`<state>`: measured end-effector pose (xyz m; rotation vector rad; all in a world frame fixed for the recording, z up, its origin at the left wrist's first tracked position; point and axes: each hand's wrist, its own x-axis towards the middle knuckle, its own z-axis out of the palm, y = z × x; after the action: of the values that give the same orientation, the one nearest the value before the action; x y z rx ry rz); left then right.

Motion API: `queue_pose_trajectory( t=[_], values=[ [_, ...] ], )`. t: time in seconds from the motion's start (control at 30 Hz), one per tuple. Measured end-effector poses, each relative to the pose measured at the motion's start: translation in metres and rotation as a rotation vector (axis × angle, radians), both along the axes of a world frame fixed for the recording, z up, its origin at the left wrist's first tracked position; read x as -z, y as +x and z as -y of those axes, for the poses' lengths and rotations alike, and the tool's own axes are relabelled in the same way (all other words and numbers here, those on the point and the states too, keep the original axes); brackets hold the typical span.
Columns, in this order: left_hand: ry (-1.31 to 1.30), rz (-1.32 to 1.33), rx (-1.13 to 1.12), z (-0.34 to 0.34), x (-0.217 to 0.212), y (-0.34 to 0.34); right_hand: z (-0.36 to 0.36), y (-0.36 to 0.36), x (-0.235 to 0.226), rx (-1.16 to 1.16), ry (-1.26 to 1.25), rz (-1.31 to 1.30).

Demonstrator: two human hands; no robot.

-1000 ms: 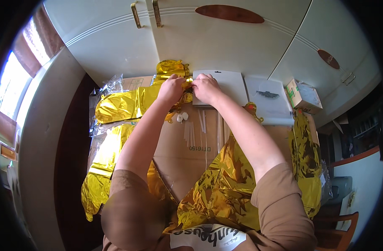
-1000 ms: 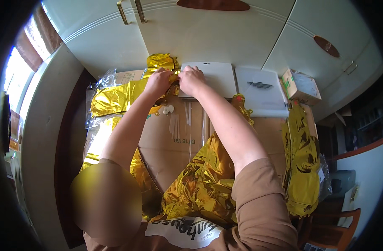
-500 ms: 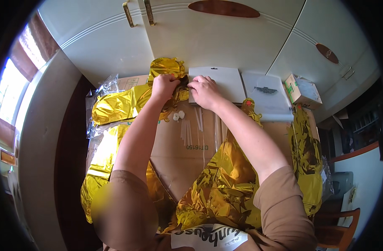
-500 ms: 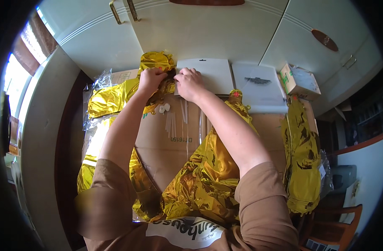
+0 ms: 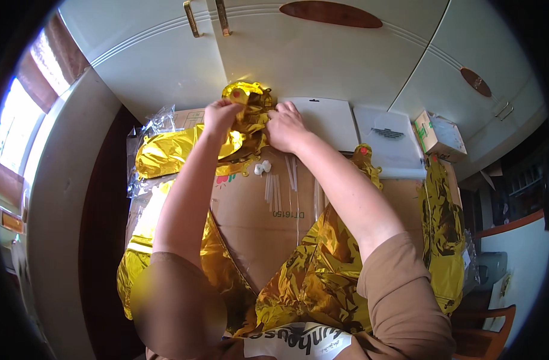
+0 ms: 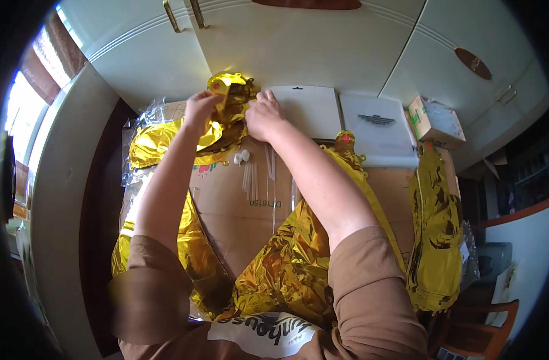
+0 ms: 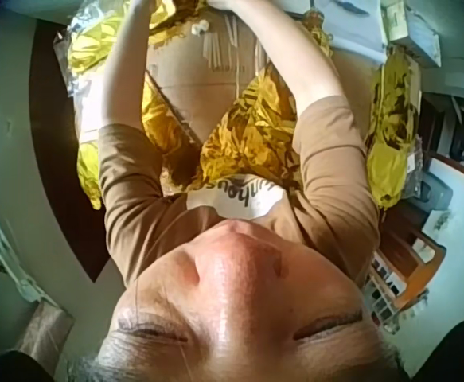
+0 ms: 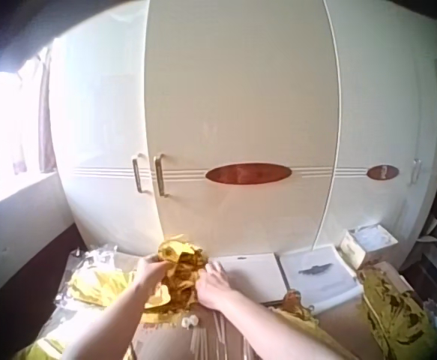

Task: Folding gold foil alphabet balloons and placing them into plastic packaging sleeves with instructional cardboard inserts.

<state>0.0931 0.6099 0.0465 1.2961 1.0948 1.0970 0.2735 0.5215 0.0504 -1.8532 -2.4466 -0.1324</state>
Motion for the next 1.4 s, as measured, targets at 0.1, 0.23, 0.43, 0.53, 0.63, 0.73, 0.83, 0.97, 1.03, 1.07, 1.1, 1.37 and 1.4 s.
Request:
queue_pose_trajectory(
  t=[0.1, 0.23, 0.43, 0.53, 0.63, 0.73, 0.83, 0.97, 1.03, 1.07, 1.1, 1.37, 1.4],
  values=[
    [0.014, 0.085, 0.015, 0.004, -0.034, -0.016, -0.007, -0.005, -0.006, 0.033, 0.021, -0.081],
    [0.114, 0.061, -0.045, -0.001, -0.029, -0.023, -0.019, -0.025, 0.001, -0.034, 0.178, -0.229],
    [0.302, 0.103, -0.289, -0.004, -0.058, -0.060, -0.015, -0.043, 0.007, 0.010, -0.042, -0.182],
    [0.389, 0.117, -0.388, -0.030, -0.106, -0.146, -0.016, -0.043, 0.004, 0.013, -0.076, -0.175],
    [0.558, 0.060, -0.424, -0.028, -0.183, -0.252, -0.012, -0.029, 0.010, 0.035, -0.072, -0.225],
    [0.797, -0.083, -0.621, 0.016, -0.291, -0.444, -0.016, -0.037, 0.011, -0.025, -0.039, -0.268],
    [1.044, -0.485, -0.766, 0.132, -0.414, -0.601, -0.020, -0.072, 0.005, -0.108, -0.051, -0.278],
    [1.077, -0.959, -0.429, 0.152, -0.382, -0.425, 0.006, -0.036, -0.013, -0.089, 0.326, -0.410],
    [1.074, -0.858, -0.238, 0.177, -0.338, -0.341, 0.058, -0.049, -0.087, -0.178, 0.419, -0.514],
    [0.925, -0.819, -0.308, 0.204, -0.325, -0.286, 0.087, -0.053, -0.124, -0.277, 0.529, -0.540],
    [0.759, -0.730, -0.231, 0.229, -0.319, -0.252, 0.115, -0.058, -0.157, -0.380, 0.631, -0.570],
    [0.696, -0.285, 0.482, 0.329, -0.289, -0.085, 0.257, -0.041, -0.301, -0.376, -0.081, -0.616],
    [0.752, -0.231, 0.511, 0.333, -0.283, -0.069, 0.265, -0.032, -0.301, -0.367, -0.112, -0.609]
  ],
)
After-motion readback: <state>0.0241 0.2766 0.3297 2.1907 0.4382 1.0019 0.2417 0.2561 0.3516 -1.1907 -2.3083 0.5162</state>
